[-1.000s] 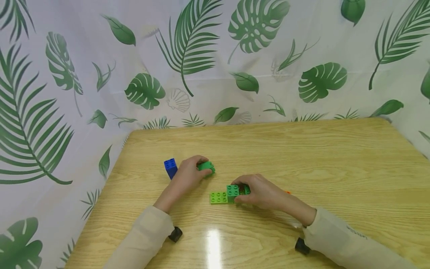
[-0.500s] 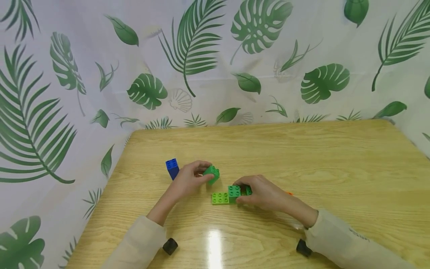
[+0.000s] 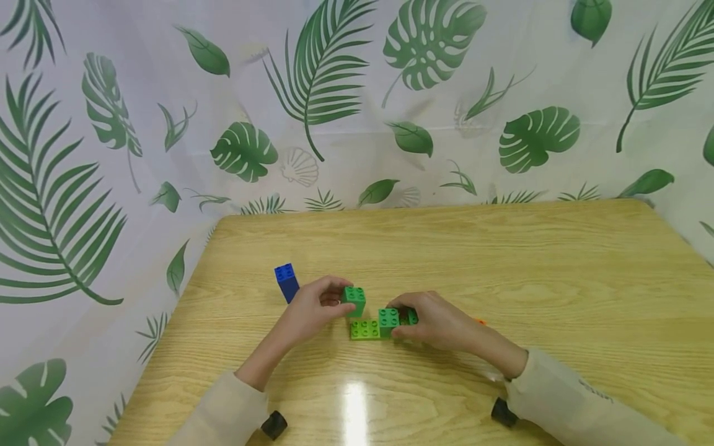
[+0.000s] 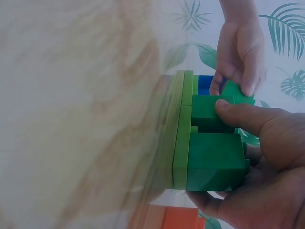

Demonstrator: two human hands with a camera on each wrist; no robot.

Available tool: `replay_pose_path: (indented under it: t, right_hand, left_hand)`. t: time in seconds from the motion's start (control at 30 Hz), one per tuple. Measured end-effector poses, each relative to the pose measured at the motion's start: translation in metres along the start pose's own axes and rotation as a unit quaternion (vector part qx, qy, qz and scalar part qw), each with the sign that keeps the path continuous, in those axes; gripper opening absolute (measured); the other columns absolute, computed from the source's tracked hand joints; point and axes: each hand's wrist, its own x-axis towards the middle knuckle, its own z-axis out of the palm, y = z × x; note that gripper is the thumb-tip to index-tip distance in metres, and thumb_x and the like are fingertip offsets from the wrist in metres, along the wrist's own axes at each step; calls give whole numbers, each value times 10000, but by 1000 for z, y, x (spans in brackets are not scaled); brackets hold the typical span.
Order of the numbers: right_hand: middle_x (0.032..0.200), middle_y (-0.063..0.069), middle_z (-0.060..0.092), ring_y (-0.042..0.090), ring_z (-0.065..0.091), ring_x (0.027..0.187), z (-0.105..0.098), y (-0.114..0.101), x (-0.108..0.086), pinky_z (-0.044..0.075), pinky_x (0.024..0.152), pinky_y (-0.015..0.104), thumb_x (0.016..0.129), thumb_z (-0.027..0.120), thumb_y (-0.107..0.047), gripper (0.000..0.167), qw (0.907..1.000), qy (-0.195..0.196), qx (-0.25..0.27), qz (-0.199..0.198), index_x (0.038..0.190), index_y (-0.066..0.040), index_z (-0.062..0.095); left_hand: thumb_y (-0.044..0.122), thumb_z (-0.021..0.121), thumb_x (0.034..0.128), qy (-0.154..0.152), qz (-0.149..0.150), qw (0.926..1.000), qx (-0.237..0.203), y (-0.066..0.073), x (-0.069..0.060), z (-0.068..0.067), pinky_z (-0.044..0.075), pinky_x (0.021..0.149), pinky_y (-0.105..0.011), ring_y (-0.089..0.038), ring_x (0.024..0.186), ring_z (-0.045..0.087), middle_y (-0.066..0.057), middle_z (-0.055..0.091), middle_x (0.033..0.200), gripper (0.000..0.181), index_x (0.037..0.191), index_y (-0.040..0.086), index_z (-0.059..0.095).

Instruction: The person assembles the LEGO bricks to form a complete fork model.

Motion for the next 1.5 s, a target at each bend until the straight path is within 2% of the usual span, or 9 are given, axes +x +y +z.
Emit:
replay_pose_path:
  t: [0.13,0.3,0.47,0.73,0.9,1.1,1.5]
  right_hand:
    - [991,-14,692,55,568,805,1,0,0,504,696,255,919,808,-166,351,10000,-5,-16,-8,1203,15,707]
    - [1003,-4,697,60,572,812,1,-1,-1,504,703,257,917,809,-161,353,10000,3,-2,22,1205,18,706]
    - [1002,1,698,74,569,805,0,-1,0,501,697,261,916,810,-157,352,10000,15,33,66,1204,18,707]
    - [1012,6,700,76,570,813,0,0,0,505,707,260,914,811,-153,355,10000,44,53,34,1205,21,706]
    - [1007,2,698,73,567,805,1,1,0,503,698,259,916,809,-150,352,10000,40,60,23,1207,19,705]
    - [998,3,698,66,570,803,1,1,0,505,703,258,911,813,-146,356,10000,48,21,14,1204,26,706]
    - [996,-2,698,74,576,810,1,2,0,509,708,255,914,809,-143,344,10000,54,38,-18,1198,22,707]
  left_hand:
    - [185,754,970,-128,-52,9997,-198,-1,-4,1,558,923,-364,-219,1107,662,-59,689,1209,395,1326,57,643]
    - [201,762,963,-254,-174,9990,-333,-1,-9,3,539,974,-396,-220,1168,645,-26,678,1242,394,1328,110,643]
    - [185,765,960,-314,-143,9989,-307,-1,-11,5,527,1001,-419,-240,1197,635,-34,670,1255,389,1319,104,640]
    - [109,757,958,-409,-20,9988,-279,-3,-10,9,545,969,-356,-254,1179,647,-68,675,1253,368,1299,48,631]
    - [80,752,956,-430,-12,9986,-317,-5,-10,11,544,971,-368,-276,1180,647,-95,675,1248,367,1294,22,623]
    - [81,747,960,-558,-78,9977,-388,-7,-11,12,543,974,-376,-292,1195,639,-105,671,1252,369,1294,7,608]
    - [40,742,953,-680,-289,9968,-289,-4,-10,14,537,982,-384,-285,1191,635,-85,670,1217,336,1261,23,610]
